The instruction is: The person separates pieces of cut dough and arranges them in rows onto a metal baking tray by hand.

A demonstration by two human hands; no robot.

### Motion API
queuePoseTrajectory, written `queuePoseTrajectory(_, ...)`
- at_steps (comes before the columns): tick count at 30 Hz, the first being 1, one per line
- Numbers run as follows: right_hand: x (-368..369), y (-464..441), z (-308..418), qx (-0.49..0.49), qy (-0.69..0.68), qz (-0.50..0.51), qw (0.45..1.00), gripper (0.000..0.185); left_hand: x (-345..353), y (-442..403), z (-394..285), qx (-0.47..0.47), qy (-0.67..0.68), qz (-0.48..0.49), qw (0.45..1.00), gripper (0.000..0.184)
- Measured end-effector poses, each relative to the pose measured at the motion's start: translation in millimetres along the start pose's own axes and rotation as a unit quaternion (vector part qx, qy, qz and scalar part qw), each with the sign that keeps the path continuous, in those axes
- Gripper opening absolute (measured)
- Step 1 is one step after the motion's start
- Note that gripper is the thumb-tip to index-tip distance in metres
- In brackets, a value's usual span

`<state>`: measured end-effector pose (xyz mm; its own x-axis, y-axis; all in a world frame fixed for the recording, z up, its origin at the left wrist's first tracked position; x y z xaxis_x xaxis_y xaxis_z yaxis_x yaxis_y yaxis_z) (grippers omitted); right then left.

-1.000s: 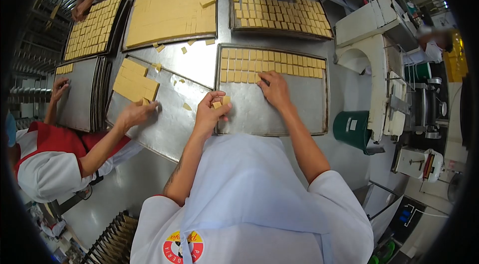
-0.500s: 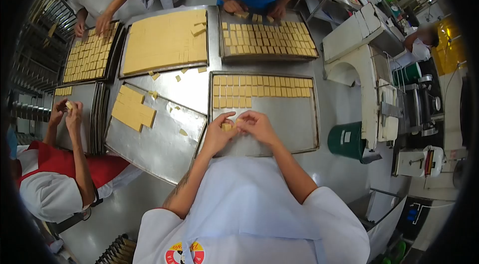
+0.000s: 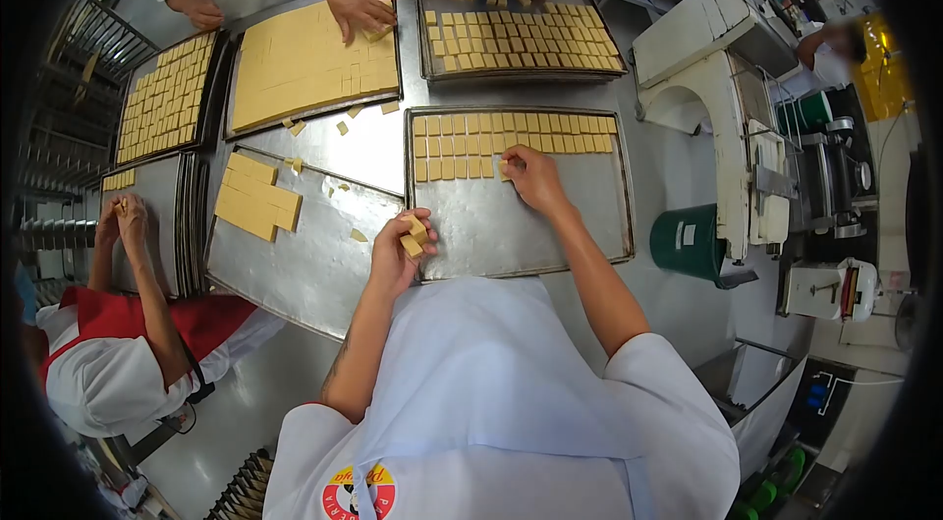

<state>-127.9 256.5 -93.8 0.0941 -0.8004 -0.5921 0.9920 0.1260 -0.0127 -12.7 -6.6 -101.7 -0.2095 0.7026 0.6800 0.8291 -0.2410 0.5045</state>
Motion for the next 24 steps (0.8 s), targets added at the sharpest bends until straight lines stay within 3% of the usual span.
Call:
queuePoseTrajectory(6, 2.2, -0.8, -10.3, -0.006, 0.046, -0.016, 0.999, 0.02, 8.2, 7.1, -9.4, 0.006, 0.044, 0.033, 0.998, 0.033)
queuePoseTrajectory(15, 2.5, 10.9, -6.6, -0.012, 0.004, -0.003, 1.0, 0.028, 6.6, 5.0, -2.8, -0.011, -0.069, -0.026, 0.997, 0.034)
queuePoseTrajectory(24, 5.8, 11.4, -4.6, -0.017, 0.015, -0.007, 1.0, 0.029, 19.2, 2.7, -7.9, -0.021, -0.089, 0.0, 0.996, 0.05)
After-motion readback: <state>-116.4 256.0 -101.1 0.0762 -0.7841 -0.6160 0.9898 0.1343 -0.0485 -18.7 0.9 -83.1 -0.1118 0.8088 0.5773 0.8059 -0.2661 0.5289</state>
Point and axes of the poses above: each hand's wrist, its own y-axis away from the middle knuckle, its own x-axis out of the palm, z = x × y, the point moved 4 cm from there along -y, towards the middle knuckle, and after that the axes turned 4 degrees about -y, right-handed, at the moved point
